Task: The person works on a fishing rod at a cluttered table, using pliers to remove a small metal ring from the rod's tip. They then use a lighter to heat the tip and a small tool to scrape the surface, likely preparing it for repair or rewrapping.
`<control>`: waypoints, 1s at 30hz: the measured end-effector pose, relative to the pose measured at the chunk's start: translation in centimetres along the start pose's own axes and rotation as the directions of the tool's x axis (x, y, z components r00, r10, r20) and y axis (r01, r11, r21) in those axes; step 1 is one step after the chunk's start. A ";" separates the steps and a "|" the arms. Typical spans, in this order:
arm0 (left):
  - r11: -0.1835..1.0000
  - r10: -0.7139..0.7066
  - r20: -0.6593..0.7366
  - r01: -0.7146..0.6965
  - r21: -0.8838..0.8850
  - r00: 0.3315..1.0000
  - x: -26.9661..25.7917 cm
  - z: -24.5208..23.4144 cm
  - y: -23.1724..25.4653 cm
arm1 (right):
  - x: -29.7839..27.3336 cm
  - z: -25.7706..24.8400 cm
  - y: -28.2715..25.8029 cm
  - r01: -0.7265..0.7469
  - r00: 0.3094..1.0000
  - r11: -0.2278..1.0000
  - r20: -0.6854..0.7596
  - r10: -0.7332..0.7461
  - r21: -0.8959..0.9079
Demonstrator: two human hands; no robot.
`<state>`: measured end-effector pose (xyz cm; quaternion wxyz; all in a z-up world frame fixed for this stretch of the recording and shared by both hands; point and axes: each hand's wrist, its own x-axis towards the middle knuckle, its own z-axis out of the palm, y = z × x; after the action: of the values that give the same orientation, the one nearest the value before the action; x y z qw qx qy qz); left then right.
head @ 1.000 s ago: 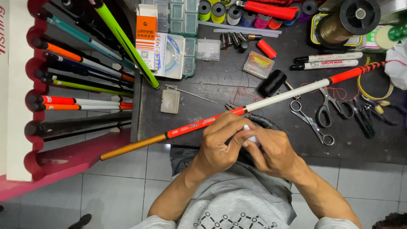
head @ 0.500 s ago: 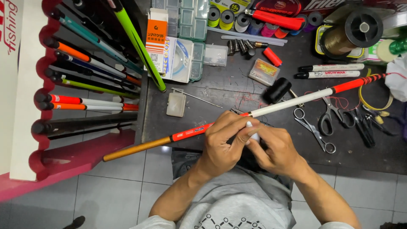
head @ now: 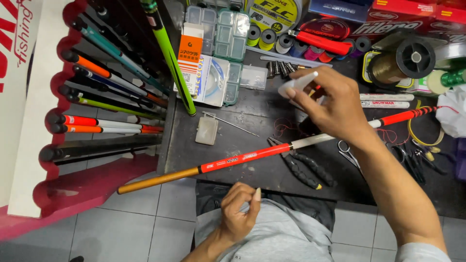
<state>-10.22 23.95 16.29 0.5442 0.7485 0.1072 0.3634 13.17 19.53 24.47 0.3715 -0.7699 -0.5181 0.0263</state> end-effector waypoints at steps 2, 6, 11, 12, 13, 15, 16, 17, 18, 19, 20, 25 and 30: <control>0.996 0.033 0.044 -0.037 0.087 0.998 -1.1 -1.3 -0.7 | 1.6 0.6 1.0 0.066 0.998 0.997 -0.004 -0.066 -0.040; 0.980 0.113 0.036 -0.117 0.161 0.993 -2.6 -3.3 -1.6 | 4.7 2.0 2.9 0.034 0.999 0.998 0.032 -0.033 -0.049; 0.958 -0.064 0.136 0.023 0.287 0.989 -5.7 -4.2 -5.2 | 7.0 4.4 4.7 0.023 0.993 0.993 0.114 -0.010 -0.119; 0.940 -0.064 0.156 0.007 0.342 0.986 -6.1 -4.1 -6.1 | 7.3 4.7 4.9 0.022 0.990 0.993 0.143 -0.005 -0.118; 0.917 -0.063 0.171 -0.011 0.400 0.983 -6.5 -4.1 -7.0 | 7.7 5.1 5.0 0.026 0.985 0.993 0.171 -0.006 -0.113; 0.912 -0.048 0.159 -0.022 0.411 0.986 -6.2 -3.7 -7.7 | 8.1 5.8 5.9 0.005 0.984 0.992 0.176 0.017 -0.122; 0.907 -0.031 0.149 -0.034 0.420 0.988 -6.1 -3.5 -8.0 | 8.2 6.1 6.3 -0.016 0.983 0.991 0.181 0.041 -0.134; 0.906 -0.033 0.148 -0.033 0.421 0.988 -5.8 -3.4 -8.0 | 8.3 6.1 6.2 -0.016 0.983 0.991 0.182 0.040 -0.133; 0.894 -0.019 0.118 -0.036 0.447 0.993 -5.6 -3.2 -7.9 | 8.4 6.2 6.0 -0.040 0.980 0.992 0.192 0.062 -0.119; 0.881 -0.002 0.089 -0.040 0.472 0.996 -5.3 -3.0 -7.9 | 8.5 6.1 5.9 -0.065 0.976 0.992 0.201 0.085 -0.106; 0.881 -0.002 0.089 -0.040 0.472 0.996 -5.2 -2.9 -8.0 | 8.6 6.0 5.7 -0.065 0.976 0.992 0.201 0.085 -0.106; 0.881 -0.015 0.103 -0.035 0.471 0.995 -5.0 -2.9 -8.1 | 8.5 5.9 5.7 -0.043 0.982 0.997 0.180 0.053 -0.058; 0.880 -0.049 0.105 -0.007 0.475 0.993 -5.9 -2.7 -8.8 | 7.5 4.4 3.5 -0.082 0.988 0.985 0.117 0.100 -0.150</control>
<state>-14.11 26.05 6.35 0.3535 0.8773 0.1697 0.2767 17.48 27.34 21.80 0.2802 -0.8146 -0.5051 0.0537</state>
